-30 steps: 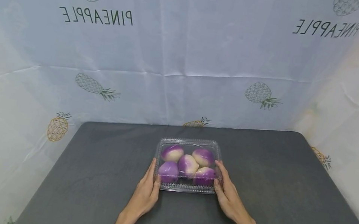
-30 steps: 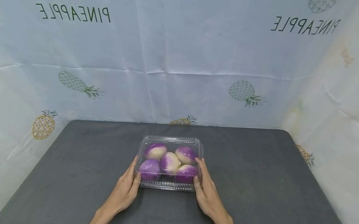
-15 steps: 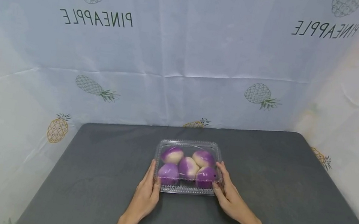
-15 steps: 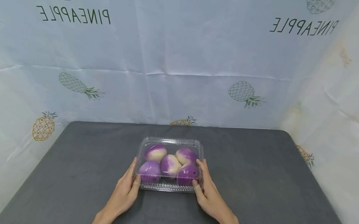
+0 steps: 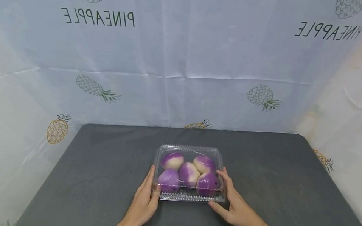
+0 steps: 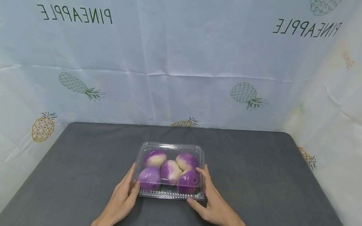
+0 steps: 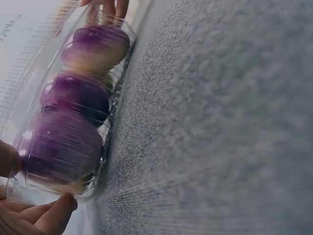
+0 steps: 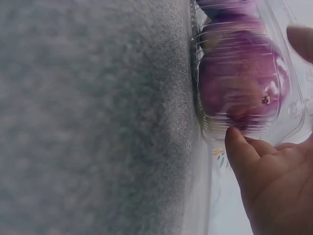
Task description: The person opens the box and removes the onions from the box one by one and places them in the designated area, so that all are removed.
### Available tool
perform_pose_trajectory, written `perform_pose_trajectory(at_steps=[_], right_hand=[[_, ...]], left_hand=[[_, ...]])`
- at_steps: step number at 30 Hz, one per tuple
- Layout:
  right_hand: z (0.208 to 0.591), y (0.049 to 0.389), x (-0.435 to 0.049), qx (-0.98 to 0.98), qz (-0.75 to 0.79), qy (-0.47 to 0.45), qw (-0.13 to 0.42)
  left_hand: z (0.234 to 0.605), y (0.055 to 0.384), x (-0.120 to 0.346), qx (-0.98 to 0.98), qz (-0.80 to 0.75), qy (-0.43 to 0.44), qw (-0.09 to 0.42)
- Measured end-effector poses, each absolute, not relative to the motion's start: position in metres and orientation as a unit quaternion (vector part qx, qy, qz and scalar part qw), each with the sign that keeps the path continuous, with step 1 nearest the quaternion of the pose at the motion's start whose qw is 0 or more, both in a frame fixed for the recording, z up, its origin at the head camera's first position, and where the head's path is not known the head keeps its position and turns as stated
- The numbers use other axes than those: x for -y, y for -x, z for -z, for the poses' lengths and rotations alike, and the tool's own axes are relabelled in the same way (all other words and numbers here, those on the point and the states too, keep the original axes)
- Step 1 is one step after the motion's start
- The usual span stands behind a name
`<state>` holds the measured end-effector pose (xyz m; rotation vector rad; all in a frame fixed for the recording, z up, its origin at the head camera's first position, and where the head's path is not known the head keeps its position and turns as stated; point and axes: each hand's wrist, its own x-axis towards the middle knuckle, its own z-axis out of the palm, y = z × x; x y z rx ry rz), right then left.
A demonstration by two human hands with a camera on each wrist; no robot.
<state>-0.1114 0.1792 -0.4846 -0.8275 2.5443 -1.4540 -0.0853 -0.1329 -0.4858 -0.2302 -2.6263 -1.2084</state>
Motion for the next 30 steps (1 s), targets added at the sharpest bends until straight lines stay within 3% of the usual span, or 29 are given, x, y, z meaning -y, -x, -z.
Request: perform_pose_trajectory(at_steps=[19, 30], right_hand=[[0.484, 0.1, -0.18, -0.875, 0.406, 0.262, -0.02], [0.482, 0.099, -0.181, -0.879, 0.369, 0.284, -0.1]], left_hand=[[0.48, 0.075, 0.144, 0.863, 0.489, 0.109, 0.062], [0.489, 0.085, 0.151, 0.865, 0.495, 0.076, 0.041]])
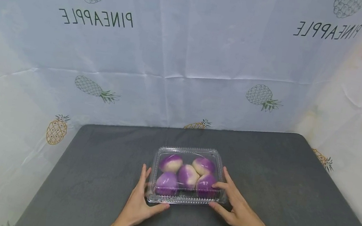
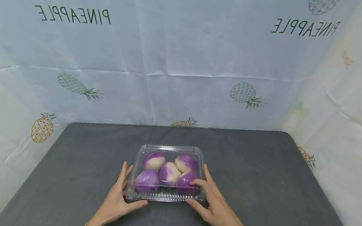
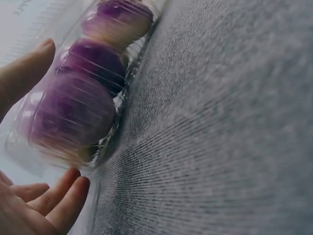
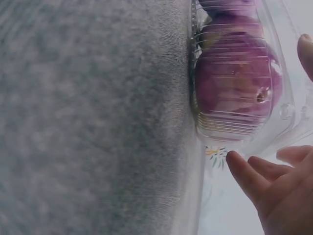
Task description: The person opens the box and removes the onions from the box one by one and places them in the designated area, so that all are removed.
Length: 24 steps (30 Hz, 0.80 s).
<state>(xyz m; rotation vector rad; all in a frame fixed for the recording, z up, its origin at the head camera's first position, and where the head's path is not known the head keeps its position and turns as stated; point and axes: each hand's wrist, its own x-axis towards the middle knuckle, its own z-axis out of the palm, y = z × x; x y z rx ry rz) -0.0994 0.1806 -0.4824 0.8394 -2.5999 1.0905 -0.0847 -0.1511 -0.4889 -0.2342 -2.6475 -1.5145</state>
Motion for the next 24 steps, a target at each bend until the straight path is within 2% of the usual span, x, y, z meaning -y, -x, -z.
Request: perform_pose_trajectory(at_steps=[7, 16, 24], right_hand=[[0.476, 0.103, -0.179, 0.87, -0.355, -0.301, 0.16], [0.469, 0.108, -0.179, 0.868, -0.357, -0.303, 0.169], [0.455, 0.121, -0.176, 0.846, -0.361, -0.32, 0.227]], left_hand=[[0.492, 0.091, 0.154, 0.863, 0.495, 0.095, 0.023], [0.489, 0.094, 0.154, 0.851, 0.511, 0.122, 0.025], [0.491, 0.09, 0.153, 0.861, 0.499, 0.096, 0.016]])
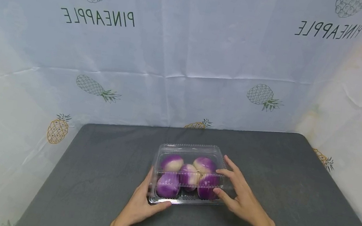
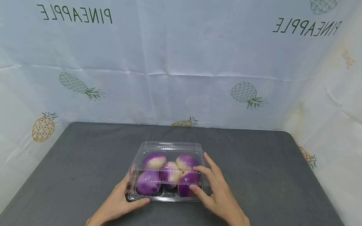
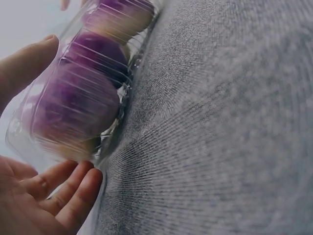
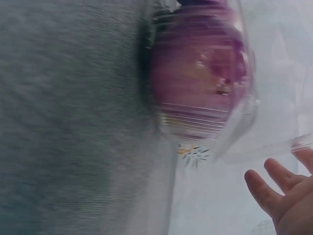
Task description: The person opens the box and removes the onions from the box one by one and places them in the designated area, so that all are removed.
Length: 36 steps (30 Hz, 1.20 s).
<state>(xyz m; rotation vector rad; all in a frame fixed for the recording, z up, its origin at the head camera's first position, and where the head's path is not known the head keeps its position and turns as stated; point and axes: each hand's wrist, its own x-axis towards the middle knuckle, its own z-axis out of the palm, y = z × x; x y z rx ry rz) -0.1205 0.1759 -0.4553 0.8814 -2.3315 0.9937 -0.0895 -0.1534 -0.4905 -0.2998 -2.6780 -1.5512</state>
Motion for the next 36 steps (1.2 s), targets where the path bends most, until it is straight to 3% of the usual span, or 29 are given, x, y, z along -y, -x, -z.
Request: perform_pose_trajectory(at_steps=[10, 26, 36], right_hand=[[0.441, 0.136, -0.173, 0.822, -0.415, -0.323, 0.221], [0.421, 0.175, -0.17, 0.795, -0.375, -0.348, 0.326], [0.426, 0.199, -0.175, 0.782, -0.396, -0.373, 0.306]], left_hand=[[0.486, 0.085, 0.153, 0.87, 0.485, 0.09, -0.002], [0.484, 0.085, 0.154, 0.875, 0.476, 0.087, -0.016], [0.483, 0.081, 0.155, 0.879, 0.469, 0.084, -0.026]])
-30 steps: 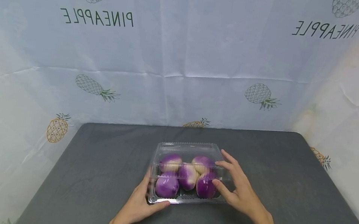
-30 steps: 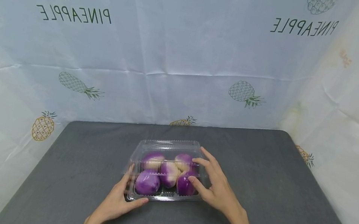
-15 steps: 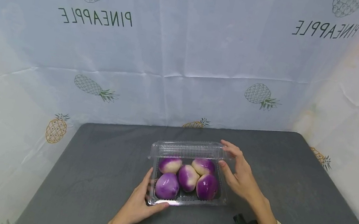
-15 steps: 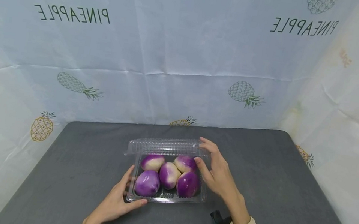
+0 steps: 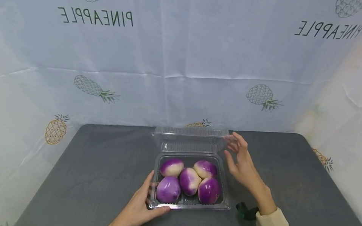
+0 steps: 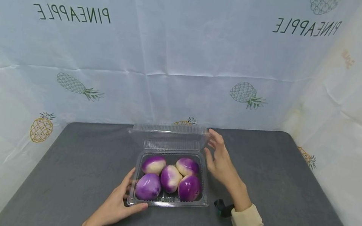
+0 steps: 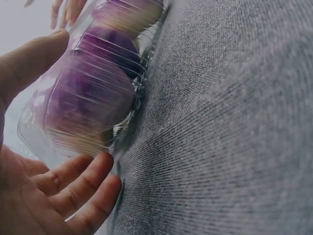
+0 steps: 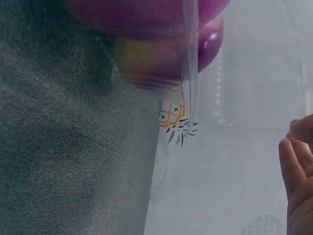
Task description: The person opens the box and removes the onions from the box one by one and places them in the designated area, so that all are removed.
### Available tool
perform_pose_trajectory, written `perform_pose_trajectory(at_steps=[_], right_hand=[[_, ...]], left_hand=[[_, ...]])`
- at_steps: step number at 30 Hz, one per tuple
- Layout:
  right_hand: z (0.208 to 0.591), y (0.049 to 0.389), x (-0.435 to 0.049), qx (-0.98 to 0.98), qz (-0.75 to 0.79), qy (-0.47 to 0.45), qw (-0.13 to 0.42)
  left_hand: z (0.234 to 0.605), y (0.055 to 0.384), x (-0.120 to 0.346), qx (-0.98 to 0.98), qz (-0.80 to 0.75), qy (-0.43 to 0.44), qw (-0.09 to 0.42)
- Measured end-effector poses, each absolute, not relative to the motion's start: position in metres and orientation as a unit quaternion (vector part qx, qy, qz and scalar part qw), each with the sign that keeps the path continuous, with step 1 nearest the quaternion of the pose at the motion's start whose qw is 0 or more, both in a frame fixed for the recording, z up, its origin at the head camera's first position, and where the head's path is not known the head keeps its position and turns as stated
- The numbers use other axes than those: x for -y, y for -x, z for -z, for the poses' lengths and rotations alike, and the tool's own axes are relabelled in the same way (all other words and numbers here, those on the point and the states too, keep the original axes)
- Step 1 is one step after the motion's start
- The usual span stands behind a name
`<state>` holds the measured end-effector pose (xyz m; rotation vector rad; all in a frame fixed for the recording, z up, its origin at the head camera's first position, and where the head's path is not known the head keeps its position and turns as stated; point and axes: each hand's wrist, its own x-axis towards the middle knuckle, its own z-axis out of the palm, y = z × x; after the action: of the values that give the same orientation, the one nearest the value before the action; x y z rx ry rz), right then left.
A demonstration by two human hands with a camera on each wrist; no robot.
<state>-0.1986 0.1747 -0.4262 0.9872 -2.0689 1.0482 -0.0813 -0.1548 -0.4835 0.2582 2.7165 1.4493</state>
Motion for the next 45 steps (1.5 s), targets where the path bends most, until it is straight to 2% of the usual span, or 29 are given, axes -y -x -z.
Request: perform_pose_trajectory(at_steps=[11, 23, 30, 37, 45], right_hand=[[0.43, 0.216, -0.175, 0.794, -0.392, -0.357, 0.298], [0.44, 0.222, -0.175, 0.844, -0.399, -0.29, 0.211], [0.456, 0.227, -0.178, 0.848, -0.419, -0.281, 0.163], [0.464, 0.23, -0.179, 0.838, -0.453, -0.269, 0.141], [0.467, 0.228, -0.18, 0.847, -0.469, -0.234, 0.09]], left_hand=[[0.485, 0.08, 0.153, -0.876, -0.474, -0.086, 0.029], [0.486, 0.08, 0.151, -0.873, -0.48, -0.083, 0.035], [0.486, 0.08, 0.15, -0.873, -0.479, -0.083, 0.035], [0.487, 0.081, 0.15, -0.872, -0.482, -0.081, 0.037], [0.486, 0.08, 0.15, -0.875, -0.474, -0.085, 0.042]])
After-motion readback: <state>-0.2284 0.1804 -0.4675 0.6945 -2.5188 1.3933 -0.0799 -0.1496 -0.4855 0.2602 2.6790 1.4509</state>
